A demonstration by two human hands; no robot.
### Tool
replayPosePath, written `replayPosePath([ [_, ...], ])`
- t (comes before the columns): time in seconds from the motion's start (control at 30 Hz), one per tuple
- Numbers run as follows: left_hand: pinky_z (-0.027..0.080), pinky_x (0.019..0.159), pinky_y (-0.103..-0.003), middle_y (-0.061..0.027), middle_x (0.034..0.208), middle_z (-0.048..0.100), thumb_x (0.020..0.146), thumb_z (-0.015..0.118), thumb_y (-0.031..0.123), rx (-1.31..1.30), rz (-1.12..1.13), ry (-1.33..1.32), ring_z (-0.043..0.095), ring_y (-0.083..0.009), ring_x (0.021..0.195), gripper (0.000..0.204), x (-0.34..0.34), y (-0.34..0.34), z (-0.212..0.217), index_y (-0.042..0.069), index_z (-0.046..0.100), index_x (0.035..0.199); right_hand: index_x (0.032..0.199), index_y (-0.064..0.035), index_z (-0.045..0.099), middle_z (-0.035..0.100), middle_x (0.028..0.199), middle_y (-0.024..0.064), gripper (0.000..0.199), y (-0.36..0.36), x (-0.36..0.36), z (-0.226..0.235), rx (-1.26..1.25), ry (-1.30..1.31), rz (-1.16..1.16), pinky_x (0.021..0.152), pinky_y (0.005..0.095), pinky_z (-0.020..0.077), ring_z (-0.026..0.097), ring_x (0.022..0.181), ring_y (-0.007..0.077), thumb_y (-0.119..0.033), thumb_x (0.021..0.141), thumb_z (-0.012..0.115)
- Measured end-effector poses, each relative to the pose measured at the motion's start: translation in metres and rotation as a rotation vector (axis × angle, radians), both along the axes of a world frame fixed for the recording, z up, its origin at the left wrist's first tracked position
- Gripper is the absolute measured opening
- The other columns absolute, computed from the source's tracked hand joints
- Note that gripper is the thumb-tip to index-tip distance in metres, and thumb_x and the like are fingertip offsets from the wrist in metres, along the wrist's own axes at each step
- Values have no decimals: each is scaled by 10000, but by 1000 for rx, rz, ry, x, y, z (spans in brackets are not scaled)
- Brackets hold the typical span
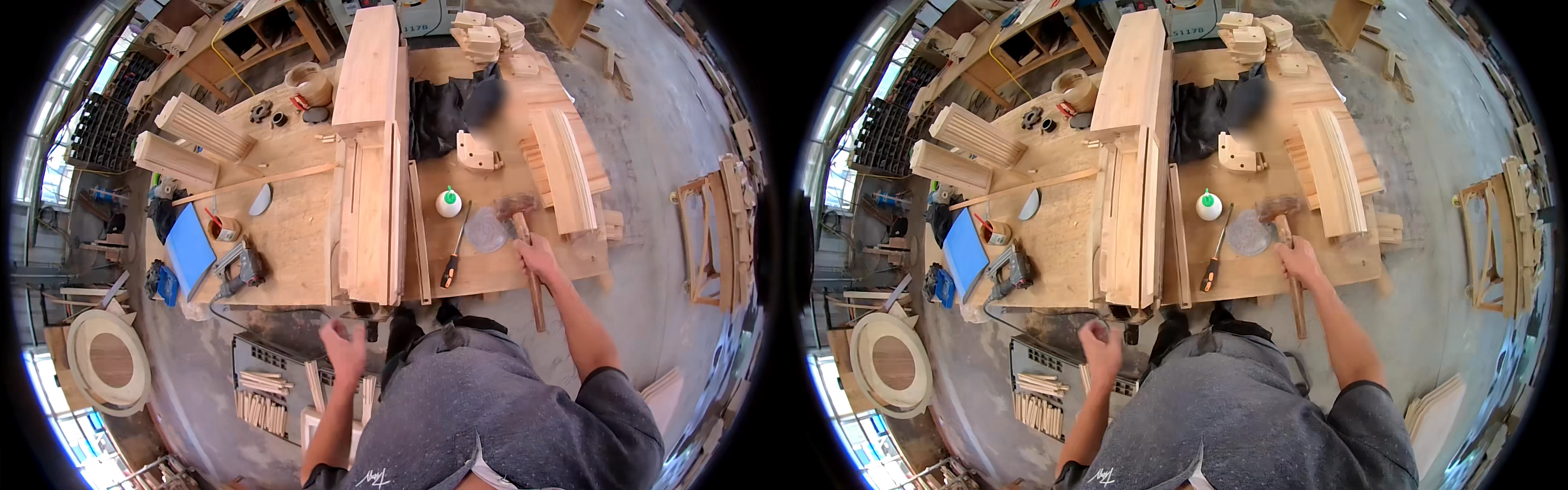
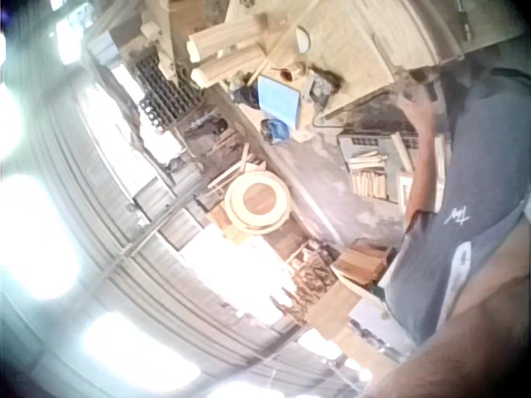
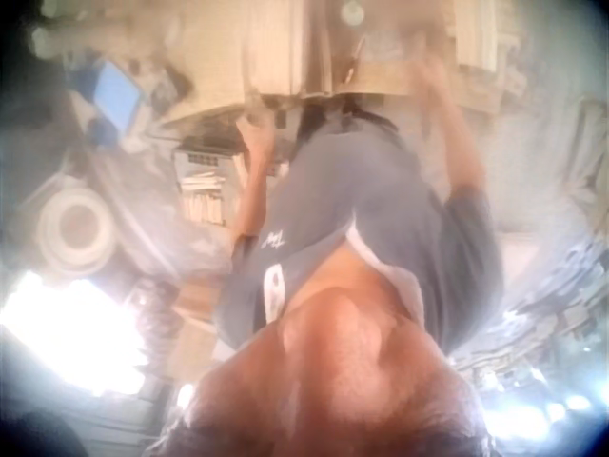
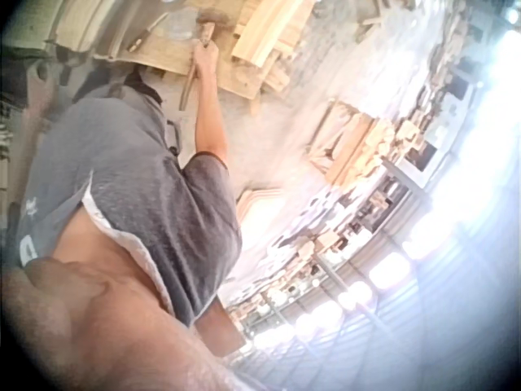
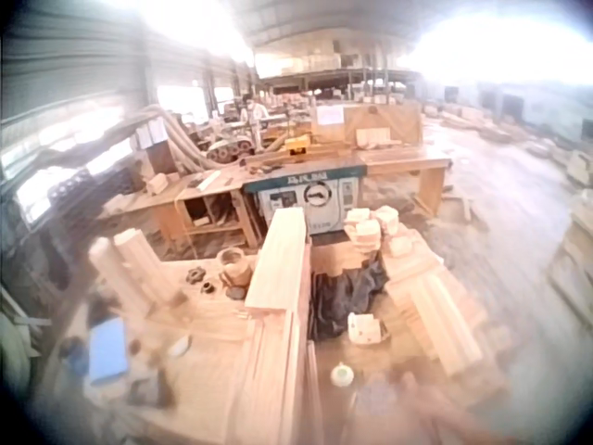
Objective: The person applies glue to wooden strips and grooves using a brush and a squeeze bottle, then inserts the strips into a larger wooden assembly. They use a mallet to tap the pieces into place and wipe excess glue with a cloth. The process is repeated for multiple components on a workbench in a workshop.
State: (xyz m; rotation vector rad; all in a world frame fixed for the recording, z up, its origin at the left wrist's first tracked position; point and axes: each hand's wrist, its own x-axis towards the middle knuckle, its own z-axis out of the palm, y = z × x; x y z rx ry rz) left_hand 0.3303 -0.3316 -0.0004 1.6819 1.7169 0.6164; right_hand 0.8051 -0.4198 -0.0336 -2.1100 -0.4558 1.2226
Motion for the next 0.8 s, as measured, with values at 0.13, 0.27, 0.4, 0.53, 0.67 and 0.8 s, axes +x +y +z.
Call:
replayPosePath([
  [0.13,507,916,-508,-313,1074,638,743,836,341,-175,-233,222,631,-453,1030,686,20,-10,-25,-109,545,1172,1067,34,613,695,842,192,358,3,-8,7,-141,-926,424,771,443,571,705,829,342,-285,911,663],
  [0.27,552,854,-537,-322,927,693,774,751,302,-268,-96,374,680,-489,942,469,28,-9,-69,-90,652,1011,1351,50,528,719,981,239,633,56,-66,51,183,-590,449,908,442,541,695,995,381,-356,891,681],
  [0.4,569,844,-525,-320,884,699,773,637,221,-355,-171,409,694,-487,905,287,15,10,-93,-44,727,838,1443,86,446,730,1067,223,876,137,-143,88,115,-32,464,917,411,538,700,1035,345,-543,880,678],
  [0.53,570,846,-519,-321,881,692,725,617,191,-365,-227,372,695,-479,907,283,14,20,-90,-52,726,820,1333,106,527,731,1018,252,863,188,-189,102,35,-126,570,944,434,528,697,1062,378,-574,835,708],
  [0.67,571,840,-515,-312,869,691,700,608,175,-369,-246,339,691,-481,893,278,6,15,-88,-59,720,798,1155,72,613,719,836,202,608,201,-204,101,44,-73,581,723,427,582,732,799,336,-433,830,705],
  [0.8,579,808,-505,-307,836,686,692,608,163,-367,-230,269,691,-484,861,254,7,14,-91,-54,716,768,1044,59,643,677,721,138,399,196,-210,105,75,-29,460,497,354,556,690,587,225,-267,815,649],
])
